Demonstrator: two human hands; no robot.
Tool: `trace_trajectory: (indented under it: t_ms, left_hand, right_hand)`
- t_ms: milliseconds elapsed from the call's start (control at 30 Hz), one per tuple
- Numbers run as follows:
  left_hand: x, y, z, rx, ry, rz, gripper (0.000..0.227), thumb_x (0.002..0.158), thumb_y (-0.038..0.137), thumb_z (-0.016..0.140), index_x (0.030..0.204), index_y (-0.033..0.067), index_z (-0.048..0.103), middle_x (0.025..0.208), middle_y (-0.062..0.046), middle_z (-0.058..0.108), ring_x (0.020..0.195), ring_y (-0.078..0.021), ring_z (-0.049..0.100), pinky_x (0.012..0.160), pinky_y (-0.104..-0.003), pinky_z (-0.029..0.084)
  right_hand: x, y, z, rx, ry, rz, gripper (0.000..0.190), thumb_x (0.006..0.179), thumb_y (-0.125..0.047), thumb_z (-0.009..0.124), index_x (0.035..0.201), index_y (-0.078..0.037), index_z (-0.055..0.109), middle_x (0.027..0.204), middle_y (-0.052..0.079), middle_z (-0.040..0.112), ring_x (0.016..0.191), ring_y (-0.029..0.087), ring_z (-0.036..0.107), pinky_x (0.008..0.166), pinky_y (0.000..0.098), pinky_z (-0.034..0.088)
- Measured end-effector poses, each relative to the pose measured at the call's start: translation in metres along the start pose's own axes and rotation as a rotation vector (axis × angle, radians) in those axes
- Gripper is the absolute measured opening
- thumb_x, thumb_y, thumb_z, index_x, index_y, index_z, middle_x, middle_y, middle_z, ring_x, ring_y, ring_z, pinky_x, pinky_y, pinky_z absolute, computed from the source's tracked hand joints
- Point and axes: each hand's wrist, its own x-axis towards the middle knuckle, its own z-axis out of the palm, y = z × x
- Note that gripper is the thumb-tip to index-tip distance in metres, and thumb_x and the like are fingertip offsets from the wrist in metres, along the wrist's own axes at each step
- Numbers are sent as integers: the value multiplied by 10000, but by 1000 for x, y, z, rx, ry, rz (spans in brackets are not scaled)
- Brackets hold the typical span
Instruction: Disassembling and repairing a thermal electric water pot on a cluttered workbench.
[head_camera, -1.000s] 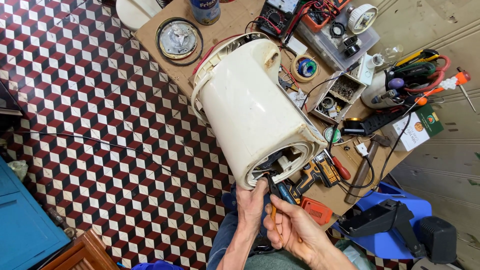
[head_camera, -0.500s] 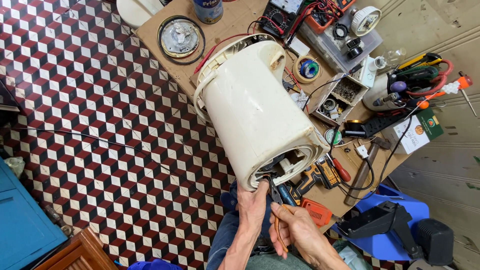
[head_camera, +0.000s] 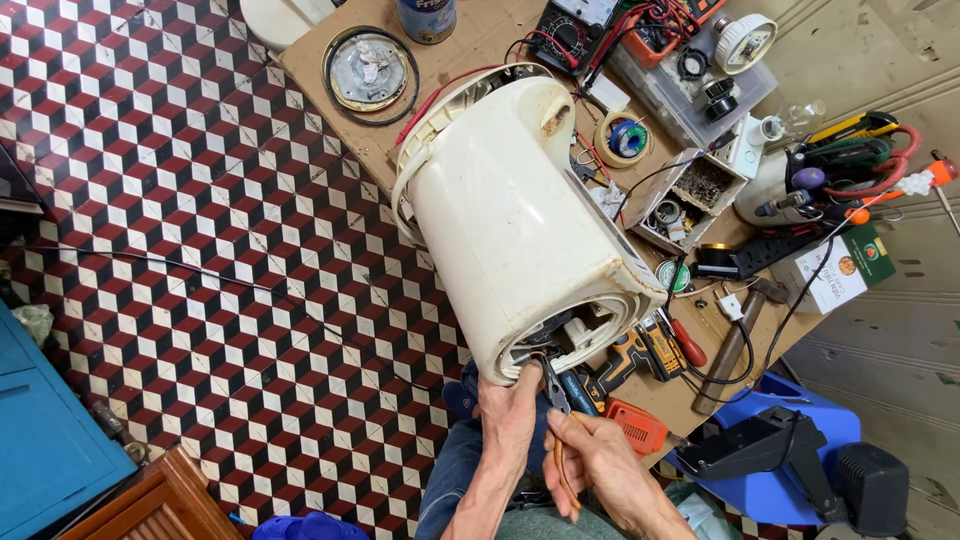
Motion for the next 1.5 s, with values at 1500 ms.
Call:
trace_trajectory:
  t_ms: [1500]
  left_hand:
    - [-5,-10,5,215,33,-77,494,835,110,671,1286,21,488,1058,-113,624,939,-190,615,814,-338,533]
  right_hand:
    - [7,5,0,626,-41,250,434,1011,-332,454,922,60,617,677,193,688,506,258,662,488,363,574]
